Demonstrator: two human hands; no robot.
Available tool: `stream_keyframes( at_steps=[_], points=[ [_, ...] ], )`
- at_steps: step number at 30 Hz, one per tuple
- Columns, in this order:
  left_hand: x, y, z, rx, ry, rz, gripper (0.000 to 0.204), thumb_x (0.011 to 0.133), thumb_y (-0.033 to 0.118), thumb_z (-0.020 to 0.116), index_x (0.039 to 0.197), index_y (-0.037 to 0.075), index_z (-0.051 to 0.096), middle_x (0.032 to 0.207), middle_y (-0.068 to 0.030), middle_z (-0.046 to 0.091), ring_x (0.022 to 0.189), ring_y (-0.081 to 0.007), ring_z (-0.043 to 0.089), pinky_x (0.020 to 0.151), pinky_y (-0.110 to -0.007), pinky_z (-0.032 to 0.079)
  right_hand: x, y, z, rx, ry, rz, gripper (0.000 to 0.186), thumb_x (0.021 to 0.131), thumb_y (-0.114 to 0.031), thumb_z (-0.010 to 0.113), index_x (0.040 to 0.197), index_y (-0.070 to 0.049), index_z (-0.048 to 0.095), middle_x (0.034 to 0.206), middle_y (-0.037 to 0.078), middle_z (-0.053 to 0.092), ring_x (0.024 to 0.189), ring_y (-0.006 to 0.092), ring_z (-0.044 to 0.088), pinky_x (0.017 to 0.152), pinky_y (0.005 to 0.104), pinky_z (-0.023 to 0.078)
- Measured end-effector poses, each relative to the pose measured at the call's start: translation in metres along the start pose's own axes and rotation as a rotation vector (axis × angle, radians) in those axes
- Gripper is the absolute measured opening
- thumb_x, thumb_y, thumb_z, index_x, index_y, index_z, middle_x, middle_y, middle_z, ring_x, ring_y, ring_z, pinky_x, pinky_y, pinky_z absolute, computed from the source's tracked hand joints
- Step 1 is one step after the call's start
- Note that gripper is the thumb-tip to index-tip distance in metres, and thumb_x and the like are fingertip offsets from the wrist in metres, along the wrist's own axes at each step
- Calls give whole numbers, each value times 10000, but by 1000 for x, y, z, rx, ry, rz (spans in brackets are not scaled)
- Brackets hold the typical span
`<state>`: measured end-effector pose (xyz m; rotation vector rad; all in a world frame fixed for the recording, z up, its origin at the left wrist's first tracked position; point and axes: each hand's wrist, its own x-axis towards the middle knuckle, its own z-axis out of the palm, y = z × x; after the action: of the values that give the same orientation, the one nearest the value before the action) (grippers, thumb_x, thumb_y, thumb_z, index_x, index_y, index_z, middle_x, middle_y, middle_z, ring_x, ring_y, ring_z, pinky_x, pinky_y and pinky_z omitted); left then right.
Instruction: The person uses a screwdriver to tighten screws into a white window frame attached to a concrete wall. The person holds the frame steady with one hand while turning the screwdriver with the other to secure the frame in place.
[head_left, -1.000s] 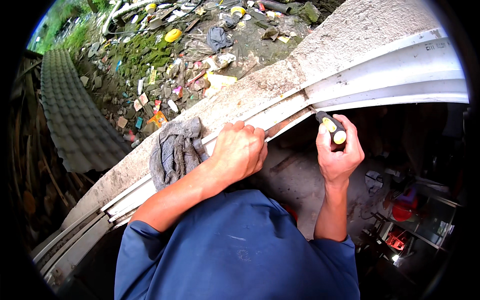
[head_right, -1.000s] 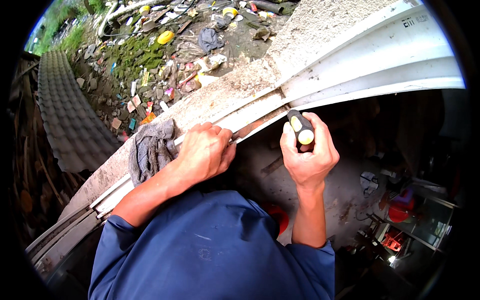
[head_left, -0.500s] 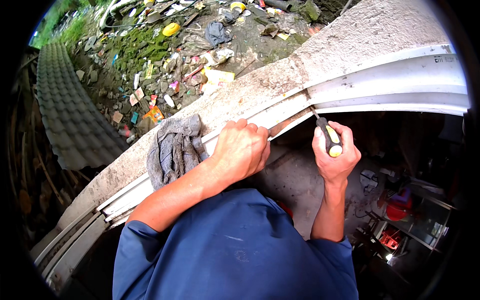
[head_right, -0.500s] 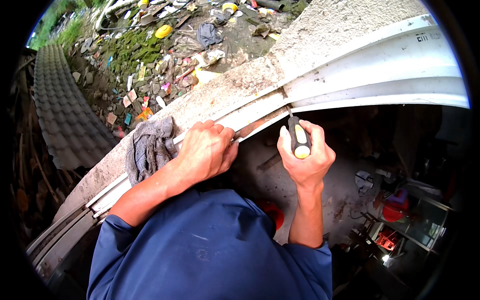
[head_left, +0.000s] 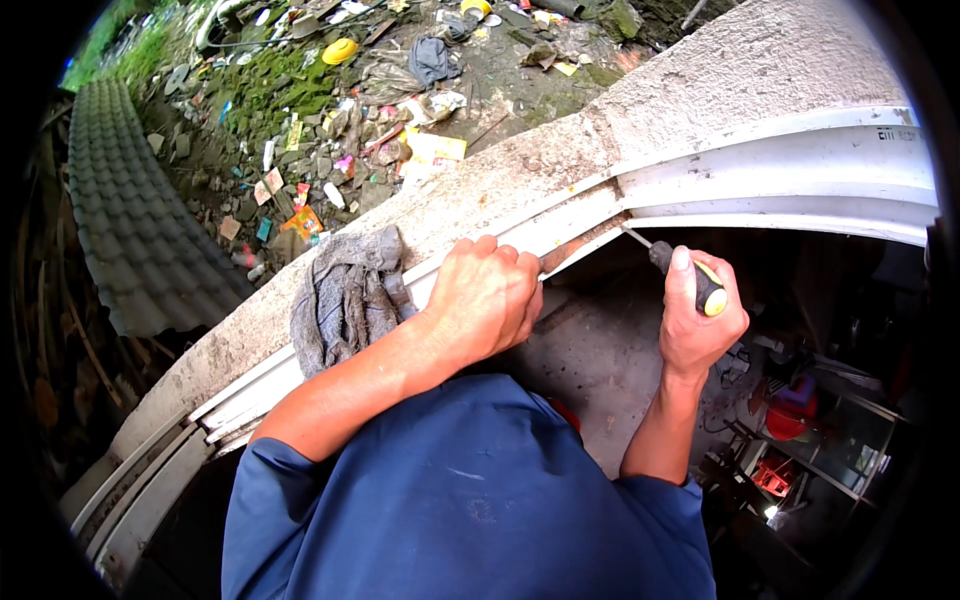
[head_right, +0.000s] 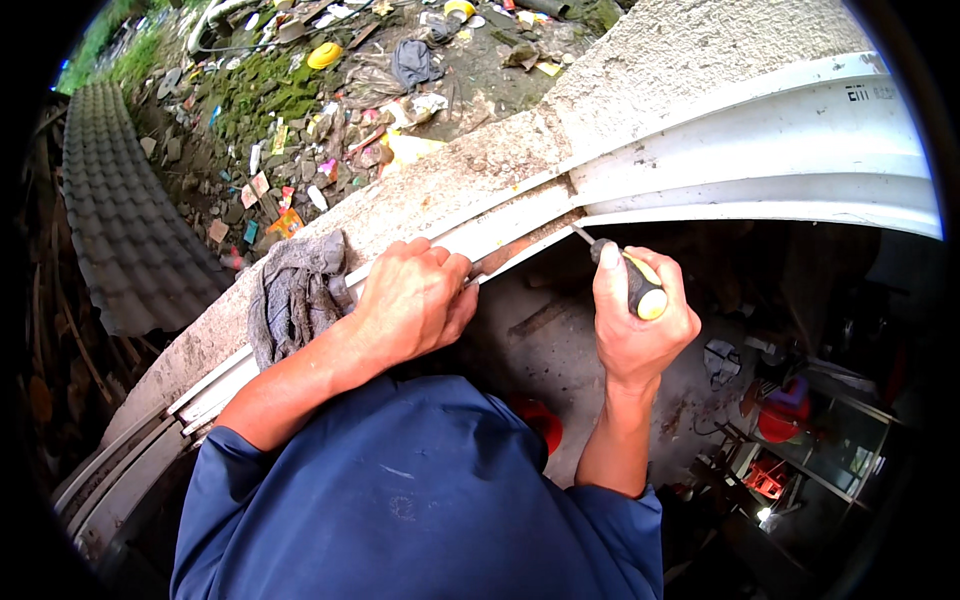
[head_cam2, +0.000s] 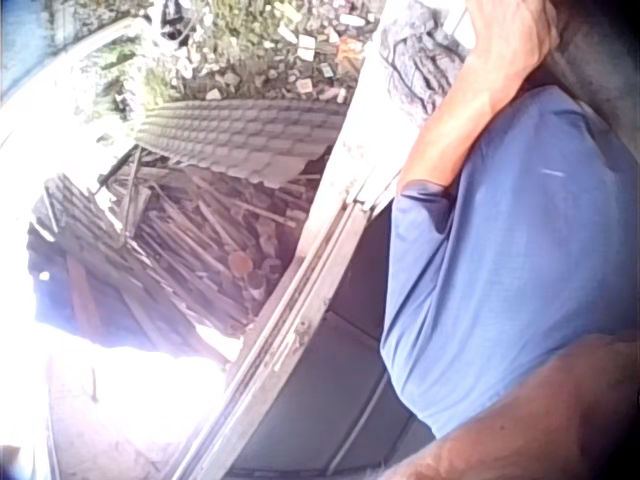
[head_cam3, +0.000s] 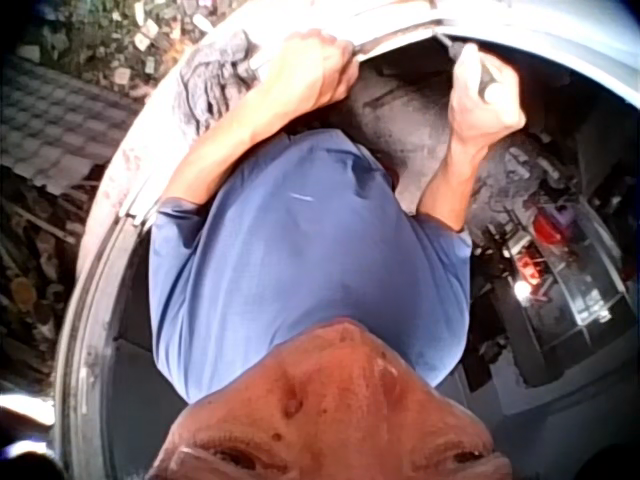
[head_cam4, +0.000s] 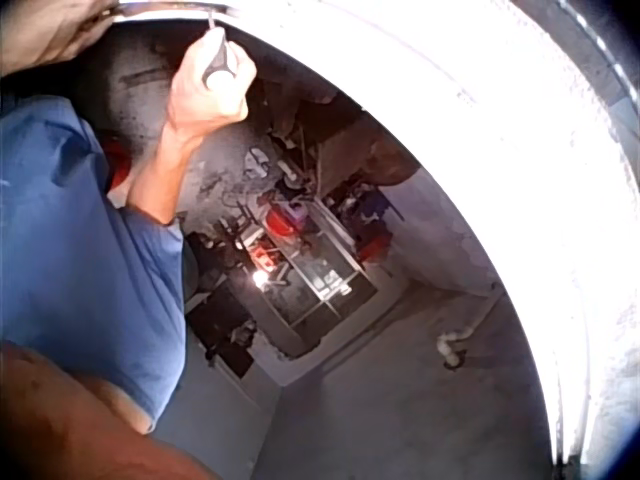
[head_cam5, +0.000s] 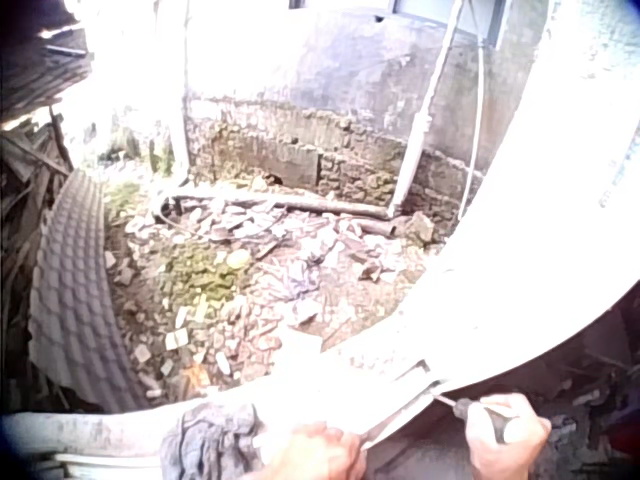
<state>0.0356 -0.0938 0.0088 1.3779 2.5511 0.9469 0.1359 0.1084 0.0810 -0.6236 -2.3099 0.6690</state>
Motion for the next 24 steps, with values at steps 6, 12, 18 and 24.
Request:
stream_keyframes(
  at_steps=[6, 12, 18, 24],
  points=[
    [2, 0, -1, -5, 2, 3, 196, 813, 188, 737, 755, 44, 618, 680, -152, 643, 675, -357, 637, 661, -482, 513, -5, 8, 19, -61, 1, -125, 272, 821, -118, 873, 1005, 15, 723, 767, 144, 733, 679, 201, 740, 657, 310, 587],
    [2, -1, 2, -12, 9, 0, 191, 819, 187, 734, 756, 48, 618, 673, -144, 646, 671, -354, 639, 651, -475, 516, -23, -8, 10, -14, -118, -245, 311, 776, -109, 852, 1013, 39, 714, 803, 137, 746, 677, 238, 755, 659, 315, 596],
    [2, -1, 0, -20, 4, -3, 192, 823, 189, 733, 756, 54, 613, 680, -140, 648, 676, -352, 640, 656, -478, 515, -19, -13, -4, -35, -88, -132, 293, 794, -127, 852, 1007, 31, 729, 788, 124, 748, 686, 217, 755, 664, 302, 592],
    [2, -1, 0, -21, -4, -3, 193, 825, 189, 731, 759, 52, 612, 685, -142, 648, 679, -356, 639, 661, -479, 513, -13, -1, 15, -74, -19, -141, 274, 810, -103, 867, 1008, 15, 720, 764, 134, 734, 663, 197, 741, 649, 295, 584]
  ],
)
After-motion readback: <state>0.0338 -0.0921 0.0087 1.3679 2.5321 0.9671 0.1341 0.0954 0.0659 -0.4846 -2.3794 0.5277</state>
